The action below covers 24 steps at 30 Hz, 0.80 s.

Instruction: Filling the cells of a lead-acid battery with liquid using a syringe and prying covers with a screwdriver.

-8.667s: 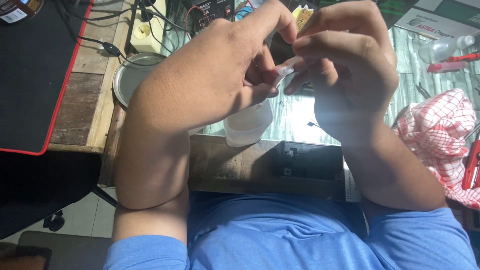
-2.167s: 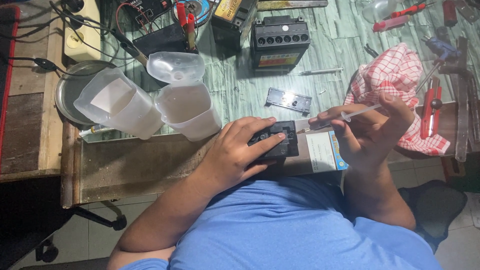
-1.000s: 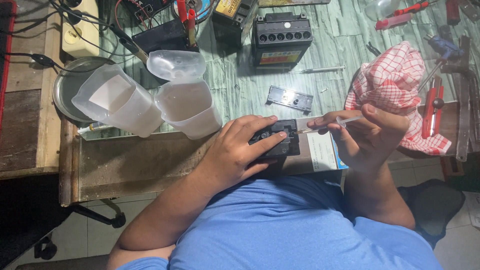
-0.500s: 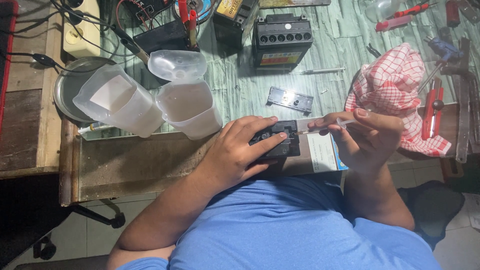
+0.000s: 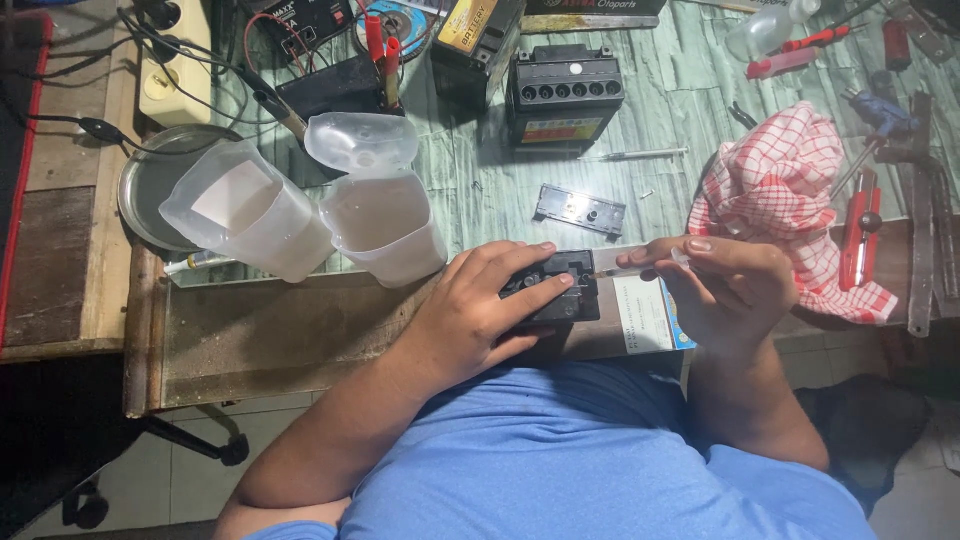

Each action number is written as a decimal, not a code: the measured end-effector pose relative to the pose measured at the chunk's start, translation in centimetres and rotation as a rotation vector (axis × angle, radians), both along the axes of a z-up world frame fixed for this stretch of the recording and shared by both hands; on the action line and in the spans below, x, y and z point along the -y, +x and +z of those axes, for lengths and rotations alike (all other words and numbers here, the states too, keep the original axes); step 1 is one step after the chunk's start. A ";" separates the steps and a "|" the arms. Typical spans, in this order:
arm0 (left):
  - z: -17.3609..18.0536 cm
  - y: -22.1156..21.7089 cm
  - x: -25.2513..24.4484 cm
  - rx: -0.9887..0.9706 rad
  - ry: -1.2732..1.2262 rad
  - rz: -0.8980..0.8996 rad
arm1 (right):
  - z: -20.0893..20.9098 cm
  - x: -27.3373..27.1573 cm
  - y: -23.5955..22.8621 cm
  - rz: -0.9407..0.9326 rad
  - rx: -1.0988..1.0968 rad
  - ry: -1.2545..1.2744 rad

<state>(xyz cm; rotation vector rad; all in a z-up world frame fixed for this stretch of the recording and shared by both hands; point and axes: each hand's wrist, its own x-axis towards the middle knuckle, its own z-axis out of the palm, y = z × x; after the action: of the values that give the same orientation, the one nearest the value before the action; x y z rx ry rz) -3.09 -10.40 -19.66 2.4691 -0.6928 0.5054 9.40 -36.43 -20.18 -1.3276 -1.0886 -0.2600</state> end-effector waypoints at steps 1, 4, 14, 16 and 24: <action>0.0 0.0 0.0 -0.010 -0.005 -0.001 | 0.1 0.0 0.0 0.002 -0.013 -0.001; 0.0 0.0 0.0 -0.015 -0.028 -0.008 | 0.4 -0.1 -0.3 0.024 -0.061 0.006; -0.2 0.0 0.0 0.008 0.007 0.004 | 0.9 -0.2 -0.1 -0.052 0.073 -0.091; 0.0 -0.1 0.1 0.007 -0.016 0.004 | 0.3 0.1 0.1 -0.019 -0.024 -0.057; 2.2 -1.2 0.0 0.140 -0.155 -0.026 | 1.6 0.0 0.5 -0.201 -0.088 0.128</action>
<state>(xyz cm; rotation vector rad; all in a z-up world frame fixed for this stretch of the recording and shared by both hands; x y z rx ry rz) -4.31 -10.45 -17.44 2.2936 -0.7115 0.7002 9.94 -36.45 -18.54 -1.3219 -0.8517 -0.4090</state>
